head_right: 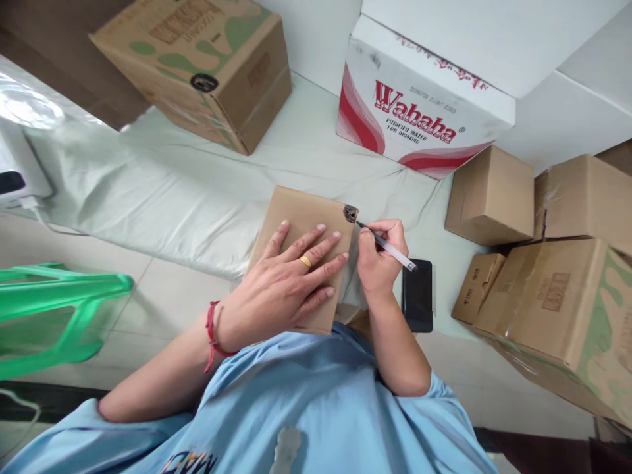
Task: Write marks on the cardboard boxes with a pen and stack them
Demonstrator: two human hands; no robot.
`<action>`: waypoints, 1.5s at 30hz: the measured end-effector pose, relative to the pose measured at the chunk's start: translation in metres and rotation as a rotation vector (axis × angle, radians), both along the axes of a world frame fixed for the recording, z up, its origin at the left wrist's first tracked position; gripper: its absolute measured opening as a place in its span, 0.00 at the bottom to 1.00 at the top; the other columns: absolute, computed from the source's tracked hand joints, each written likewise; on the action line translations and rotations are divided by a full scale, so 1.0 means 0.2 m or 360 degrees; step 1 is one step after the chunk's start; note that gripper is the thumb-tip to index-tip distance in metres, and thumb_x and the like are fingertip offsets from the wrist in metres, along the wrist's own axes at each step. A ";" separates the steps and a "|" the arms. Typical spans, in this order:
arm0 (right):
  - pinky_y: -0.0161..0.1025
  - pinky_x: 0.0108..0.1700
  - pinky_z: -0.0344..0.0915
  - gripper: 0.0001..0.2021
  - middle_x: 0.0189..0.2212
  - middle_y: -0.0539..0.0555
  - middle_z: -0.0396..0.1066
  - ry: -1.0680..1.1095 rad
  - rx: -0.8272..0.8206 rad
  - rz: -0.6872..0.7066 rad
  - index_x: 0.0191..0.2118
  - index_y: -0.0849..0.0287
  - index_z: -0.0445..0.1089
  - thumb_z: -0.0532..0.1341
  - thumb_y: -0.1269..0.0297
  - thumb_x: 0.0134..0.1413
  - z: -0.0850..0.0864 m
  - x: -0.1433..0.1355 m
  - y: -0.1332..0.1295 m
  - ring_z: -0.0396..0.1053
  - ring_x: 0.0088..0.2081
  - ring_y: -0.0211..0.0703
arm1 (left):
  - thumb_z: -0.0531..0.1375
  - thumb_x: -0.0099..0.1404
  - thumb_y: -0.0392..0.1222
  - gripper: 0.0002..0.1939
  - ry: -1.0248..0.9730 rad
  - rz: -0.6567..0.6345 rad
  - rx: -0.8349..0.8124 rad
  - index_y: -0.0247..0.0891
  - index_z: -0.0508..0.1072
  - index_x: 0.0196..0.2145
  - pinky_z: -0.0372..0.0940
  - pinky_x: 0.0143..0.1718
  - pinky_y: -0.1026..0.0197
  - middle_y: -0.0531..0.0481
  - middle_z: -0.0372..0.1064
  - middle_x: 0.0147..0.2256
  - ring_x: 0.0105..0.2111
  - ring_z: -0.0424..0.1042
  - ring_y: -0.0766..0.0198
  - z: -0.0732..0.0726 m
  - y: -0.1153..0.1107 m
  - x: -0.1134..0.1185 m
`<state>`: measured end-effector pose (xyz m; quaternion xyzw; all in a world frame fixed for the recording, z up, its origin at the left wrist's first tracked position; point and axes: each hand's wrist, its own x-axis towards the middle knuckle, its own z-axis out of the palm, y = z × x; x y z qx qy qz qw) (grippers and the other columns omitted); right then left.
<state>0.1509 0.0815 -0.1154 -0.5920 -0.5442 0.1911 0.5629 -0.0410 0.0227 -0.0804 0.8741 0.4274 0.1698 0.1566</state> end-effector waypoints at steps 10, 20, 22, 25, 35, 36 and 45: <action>0.37 0.32 0.60 0.03 0.25 0.44 0.68 0.0024 -0.0054 0.0047 0.34 0.54 0.70 0.64 0.63 0.57 -0.01 0.00 0.01 0.63 0.27 0.37 | 0.57 0.81 0.47 0.25 -0.0006 0.0002 -0.0003 0.42 0.72 0.71 0.43 0.78 0.20 0.40 0.61 0.75 0.77 0.57 0.38 0.01 0.00 0.00; 0.37 0.32 0.60 0.04 0.26 0.43 0.67 0.0109 -0.0030 0.0057 0.35 0.54 0.69 0.64 0.63 0.60 0.01 -0.01 0.07 0.63 0.26 0.36 | 0.56 0.81 0.47 0.24 -0.0002 -0.0003 0.0009 0.41 0.73 0.70 0.45 0.77 0.19 0.40 0.60 0.76 0.77 0.58 0.38 0.00 0.00 0.00; 0.36 0.32 0.61 0.04 0.25 0.43 0.67 0.0104 -0.0049 0.0082 0.35 0.54 0.69 0.64 0.63 0.60 0.01 -0.01 0.09 0.64 0.27 0.36 | 0.56 0.82 0.47 0.24 -0.0006 -0.0003 0.0015 0.41 0.73 0.70 0.46 0.77 0.19 0.40 0.60 0.76 0.77 0.57 0.38 0.00 0.00 0.00; 0.36 0.33 0.63 0.04 0.26 0.43 0.68 0.0107 -0.0063 0.0112 0.35 0.54 0.69 0.64 0.64 0.60 0.01 -0.03 0.11 0.65 0.27 0.35 | 0.54 0.82 0.47 0.24 -0.0008 -0.0005 0.0021 0.41 0.73 0.70 0.47 0.76 0.18 0.40 0.59 0.76 0.77 0.57 0.37 0.00 0.00 0.00; 0.36 0.33 0.62 0.04 0.25 0.43 0.68 0.0087 -0.0054 0.0103 0.33 0.55 0.69 0.64 0.66 0.58 0.02 -0.05 0.12 0.64 0.27 0.35 | 0.54 0.83 0.48 0.24 -0.0005 -0.0008 0.0033 0.41 0.72 0.70 0.46 0.76 0.18 0.40 0.60 0.76 0.77 0.58 0.37 0.00 0.01 0.00; 0.36 0.33 0.62 0.03 0.25 0.43 0.68 0.0088 -0.0046 0.0087 0.33 0.55 0.69 0.64 0.67 0.58 0.02 -0.05 0.12 0.64 0.27 0.35 | 0.54 0.82 0.48 0.24 -0.0007 -0.0009 0.0033 0.41 0.72 0.70 0.46 0.77 0.18 0.40 0.60 0.76 0.77 0.58 0.37 0.00 0.01 0.00; 0.36 0.35 0.65 0.04 0.29 0.46 0.72 0.0111 0.0063 0.0050 0.39 0.55 0.71 0.65 0.62 0.64 0.01 -0.02 0.10 0.68 0.29 0.36 | 0.54 0.83 0.48 0.24 -0.0025 -0.0012 0.0007 0.40 0.72 0.70 0.46 0.76 0.18 0.40 0.59 0.76 0.77 0.57 0.37 0.00 0.00 0.00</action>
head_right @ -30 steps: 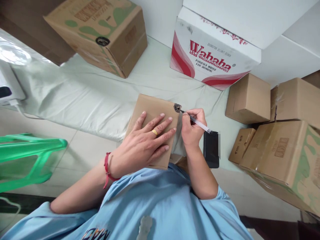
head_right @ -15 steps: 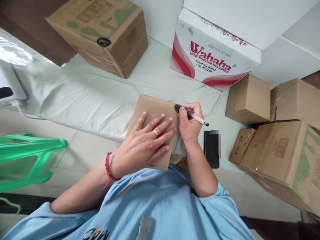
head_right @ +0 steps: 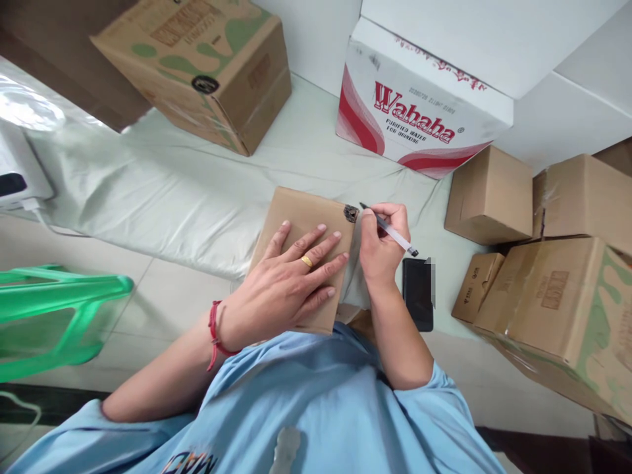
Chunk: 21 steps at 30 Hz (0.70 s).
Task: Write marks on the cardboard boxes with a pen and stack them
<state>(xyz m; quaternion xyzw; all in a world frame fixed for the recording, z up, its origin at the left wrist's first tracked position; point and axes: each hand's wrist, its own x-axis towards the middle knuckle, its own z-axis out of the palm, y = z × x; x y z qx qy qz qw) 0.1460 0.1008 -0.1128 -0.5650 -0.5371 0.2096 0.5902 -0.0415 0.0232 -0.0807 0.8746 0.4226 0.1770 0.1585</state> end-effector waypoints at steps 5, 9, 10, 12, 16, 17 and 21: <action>0.40 0.39 0.69 0.15 0.35 0.52 0.80 -0.0467 -0.0188 0.0018 0.52 0.55 0.73 0.57 0.50 0.75 -0.02 0.21 -0.08 0.75 0.31 0.41 | 0.54 0.82 0.47 0.24 0.0003 -0.0003 -0.0011 0.40 0.72 0.70 0.46 0.77 0.18 0.39 0.59 0.76 0.77 0.57 0.37 -0.01 0.00 0.00; 0.43 0.40 0.67 0.14 0.36 0.58 0.82 -0.1332 -0.0681 0.0177 0.52 0.58 0.78 0.58 0.62 0.69 -0.08 0.40 -0.17 0.78 0.35 0.50 | 0.54 0.82 0.47 0.24 -0.0001 -0.0012 -0.0012 0.41 0.72 0.70 0.43 0.77 0.19 0.39 0.59 0.76 0.78 0.56 0.37 -0.01 0.00 -0.01; 0.43 0.39 0.67 0.16 0.38 0.60 0.83 -0.1486 -0.0818 0.0219 0.54 0.59 0.78 0.57 0.65 0.67 -0.10 0.42 -0.19 0.79 0.36 0.52 | 0.55 0.82 0.47 0.24 -0.0004 -0.0010 -0.0007 0.41 0.72 0.70 0.43 0.78 0.19 0.38 0.60 0.76 0.78 0.56 0.37 -0.01 0.00 0.00; 0.44 0.40 0.67 0.20 0.43 0.62 0.83 -0.1652 -0.1013 0.0273 0.58 0.59 0.77 0.56 0.69 0.65 -0.13 0.45 -0.23 0.79 0.38 0.54 | 0.55 0.82 0.47 0.24 -0.0011 -0.0004 0.0004 0.41 0.72 0.70 0.42 0.78 0.19 0.38 0.61 0.75 0.78 0.57 0.37 -0.02 0.00 0.00; 0.49 0.47 0.72 0.28 0.49 0.64 0.81 -0.1619 -0.0997 0.0228 0.71 0.62 0.67 0.55 0.64 0.69 -0.15 0.50 -0.32 0.77 0.47 0.59 | 0.56 0.81 0.46 0.23 -0.0081 -0.0027 0.0037 0.37 0.75 0.67 0.43 0.77 0.20 0.36 0.65 0.73 0.76 0.60 0.36 -0.04 0.01 -0.03; 0.52 0.50 0.73 0.29 0.51 0.66 0.79 -0.1617 -0.0963 0.0159 0.72 0.63 0.65 0.56 0.62 0.70 -0.15 0.53 -0.36 0.76 0.50 0.61 | 0.56 0.81 0.46 0.22 -0.0125 -0.0054 0.0047 0.37 0.76 0.66 0.44 0.78 0.22 0.36 0.67 0.72 0.75 0.62 0.37 -0.04 0.02 -0.05; 0.64 0.61 0.69 0.34 0.58 0.76 0.72 -0.1682 -0.0941 -0.0171 0.72 0.70 0.63 0.57 0.50 0.72 -0.17 0.69 -0.57 0.68 0.58 0.70 | 0.59 0.80 0.43 0.16 -0.0358 -0.0143 0.0098 0.39 0.80 0.60 0.56 0.77 0.39 0.41 0.78 0.64 0.69 0.72 0.48 -0.01 0.02 -0.16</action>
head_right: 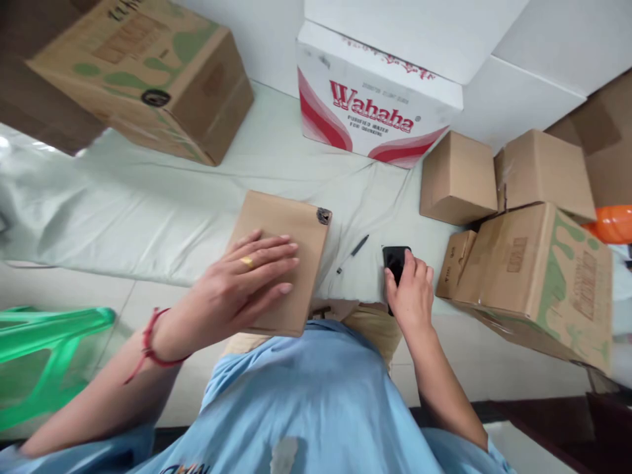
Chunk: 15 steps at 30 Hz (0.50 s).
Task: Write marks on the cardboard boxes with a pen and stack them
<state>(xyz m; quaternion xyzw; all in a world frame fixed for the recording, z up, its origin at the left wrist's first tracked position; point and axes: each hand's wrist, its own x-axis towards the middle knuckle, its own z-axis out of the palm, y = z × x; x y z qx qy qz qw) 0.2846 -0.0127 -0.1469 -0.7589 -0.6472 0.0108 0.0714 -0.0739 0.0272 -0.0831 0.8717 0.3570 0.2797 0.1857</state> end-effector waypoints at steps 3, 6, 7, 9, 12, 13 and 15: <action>0.68 0.62 0.67 0.40 0.62 0.80 0.69 -0.0024 -0.0065 -0.0158 0.73 0.74 0.60 0.56 0.43 0.72 -0.05 0.07 -0.17 0.66 0.59 0.72 | 0.62 0.78 0.43 0.16 -0.0060 0.0025 0.0019 0.43 0.78 0.60 0.60 0.75 0.43 0.44 0.78 0.63 0.67 0.74 0.50 0.02 -0.02 -0.09; 0.67 0.63 0.66 0.45 0.65 0.81 0.66 0.0017 -0.0115 -0.0292 0.74 0.74 0.59 0.57 0.37 0.70 -0.11 0.04 -0.27 0.65 0.61 0.74 | 0.63 0.77 0.52 0.20 0.0076 0.0064 -0.0023 0.47 0.76 0.63 0.50 0.78 0.31 0.44 0.75 0.67 0.73 0.66 0.41 0.01 -0.05 -0.17; 0.67 0.63 0.65 0.46 0.65 0.81 0.66 0.0036 -0.0107 -0.0326 0.74 0.74 0.59 0.57 0.36 0.68 -0.12 0.02 -0.27 0.64 0.61 0.75 | 0.63 0.77 0.57 0.25 0.0158 0.0067 -0.0051 0.48 0.75 0.66 0.46 0.78 0.25 0.43 0.72 0.69 0.75 0.62 0.36 0.00 -0.07 -0.19; 0.67 0.64 0.63 0.48 0.64 0.81 0.66 0.0086 -0.0074 -0.0392 0.74 0.75 0.59 0.60 0.35 0.66 -0.15 -0.02 -0.26 0.64 0.61 0.75 | 0.64 0.75 0.63 0.35 0.0306 0.0052 -0.0100 0.48 0.69 0.73 0.44 0.75 0.17 0.39 0.64 0.74 0.78 0.52 0.27 -0.02 -0.10 -0.22; 0.66 0.64 0.63 0.49 0.59 0.80 0.68 0.0182 -0.0050 -0.0527 0.72 0.76 0.60 0.66 0.38 0.60 -0.15 -0.06 -0.19 0.65 0.59 0.74 | 0.67 0.71 0.65 0.45 0.0380 -0.0024 -0.0108 0.44 0.62 0.77 0.54 0.73 0.19 0.34 0.50 0.79 0.80 0.41 0.23 -0.06 -0.15 -0.21; 0.66 0.64 0.63 0.49 0.57 0.79 0.68 0.0214 -0.0075 -0.0569 0.71 0.75 0.62 0.68 0.39 0.57 -0.15 -0.06 -0.17 0.65 0.59 0.75 | 0.68 0.70 0.65 0.46 0.0381 -0.0056 -0.0100 0.42 0.62 0.77 0.57 0.73 0.21 0.32 0.46 0.80 0.80 0.39 0.23 -0.06 -0.16 -0.20; 0.66 0.64 0.64 0.48 0.54 0.77 0.69 0.0266 -0.0173 -0.0625 0.67 0.75 0.66 0.71 0.41 0.51 -0.12 -0.05 -0.13 0.65 0.60 0.76 | 0.70 0.70 0.61 0.46 0.0388 -0.0105 -0.0095 0.41 0.63 0.77 0.59 0.73 0.24 0.31 0.40 0.81 0.81 0.37 0.24 -0.07 -0.18 -0.15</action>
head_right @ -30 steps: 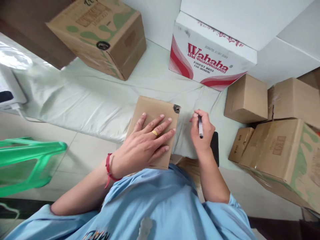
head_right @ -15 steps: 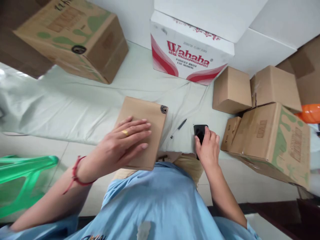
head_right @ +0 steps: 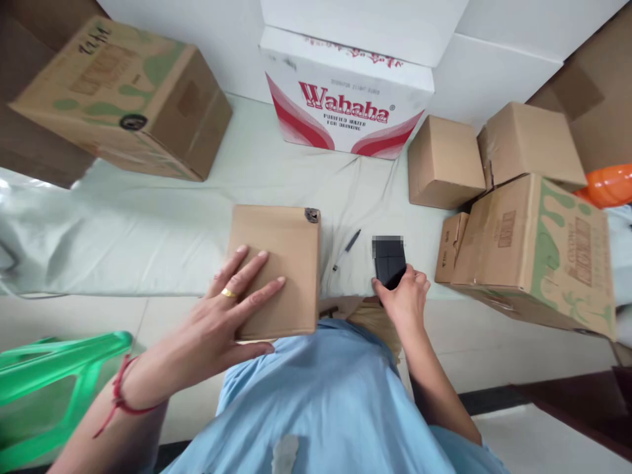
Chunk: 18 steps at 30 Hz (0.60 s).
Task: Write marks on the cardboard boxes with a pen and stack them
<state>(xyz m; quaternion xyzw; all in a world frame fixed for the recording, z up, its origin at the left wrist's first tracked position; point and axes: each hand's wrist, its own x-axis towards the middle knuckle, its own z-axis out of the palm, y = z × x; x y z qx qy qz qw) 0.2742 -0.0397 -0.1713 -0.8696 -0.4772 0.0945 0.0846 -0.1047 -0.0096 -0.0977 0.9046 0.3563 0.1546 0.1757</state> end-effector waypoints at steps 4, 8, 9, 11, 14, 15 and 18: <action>0.61 0.63 0.68 0.50 0.56 0.74 0.68 0.0143 -0.0094 -0.0076 0.67 0.72 0.67 0.73 0.40 0.44 0.08 0.02 0.03 0.71 0.57 0.71 | 0.71 0.70 0.56 0.44 0.0010 0.0015 0.0006 0.40 0.63 0.76 0.59 0.73 0.22 0.27 0.42 0.80 0.81 0.36 0.25 0.00 -0.01 0.14; 0.59 0.60 0.71 0.51 0.58 0.72 0.66 0.0275 0.0048 -0.0106 0.67 0.68 0.67 0.72 0.37 0.42 0.14 0.02 0.05 0.73 0.56 0.67 | 0.73 0.68 0.56 0.45 0.0042 0.0038 0.0008 0.40 0.63 0.76 0.60 0.71 0.19 0.26 0.45 0.80 0.80 0.40 0.23 0.00 0.01 0.25; 0.60 0.61 0.71 0.51 0.58 0.71 0.67 0.0296 0.0110 -0.0096 0.66 0.67 0.67 0.72 0.37 0.41 0.15 0.01 0.05 0.72 0.57 0.67 | 0.73 0.68 0.56 0.45 0.0033 0.0035 0.0008 0.40 0.64 0.75 0.61 0.70 0.19 0.26 0.46 0.79 0.80 0.42 0.23 -0.01 0.02 0.27; 0.61 0.63 0.70 0.48 0.56 0.70 0.68 0.0332 0.0264 -0.0077 0.64 0.64 0.68 0.72 0.38 0.40 0.16 -0.02 0.07 0.71 0.59 0.67 | 0.73 0.68 0.57 0.45 -0.0008 0.0032 0.0016 0.39 0.65 0.75 0.62 0.70 0.20 0.26 0.47 0.79 0.79 0.43 0.23 -0.01 0.03 0.28; 0.62 0.63 0.70 0.44 0.56 0.68 0.70 0.0444 0.0494 -0.0055 0.60 0.62 0.68 0.72 0.38 0.42 0.20 -0.10 0.10 0.71 0.59 0.65 | 0.72 0.69 0.57 0.43 -0.0090 0.0043 0.0031 0.38 0.66 0.74 0.60 0.71 0.21 0.26 0.49 0.78 0.79 0.45 0.24 -0.03 0.04 0.28; 0.62 0.62 0.71 0.42 0.56 0.68 0.70 0.0499 0.0555 -0.0043 0.60 0.61 0.68 0.72 0.38 0.43 0.22 -0.13 0.11 0.72 0.58 0.64 | 0.72 0.69 0.57 0.43 -0.0118 0.0049 0.0037 0.38 0.66 0.74 0.59 0.72 0.21 0.26 0.50 0.78 0.79 0.45 0.25 -0.04 0.05 0.28; 0.59 0.57 0.75 0.41 0.56 0.65 0.71 0.0648 0.0724 0.0065 0.61 0.57 0.65 0.73 0.40 0.48 0.30 -0.27 0.12 0.74 0.56 0.60 | 0.71 0.69 0.56 0.41 -0.0177 0.0060 0.0061 0.38 0.66 0.73 0.58 0.72 0.22 0.25 0.52 0.77 0.79 0.46 0.26 -0.06 0.04 0.28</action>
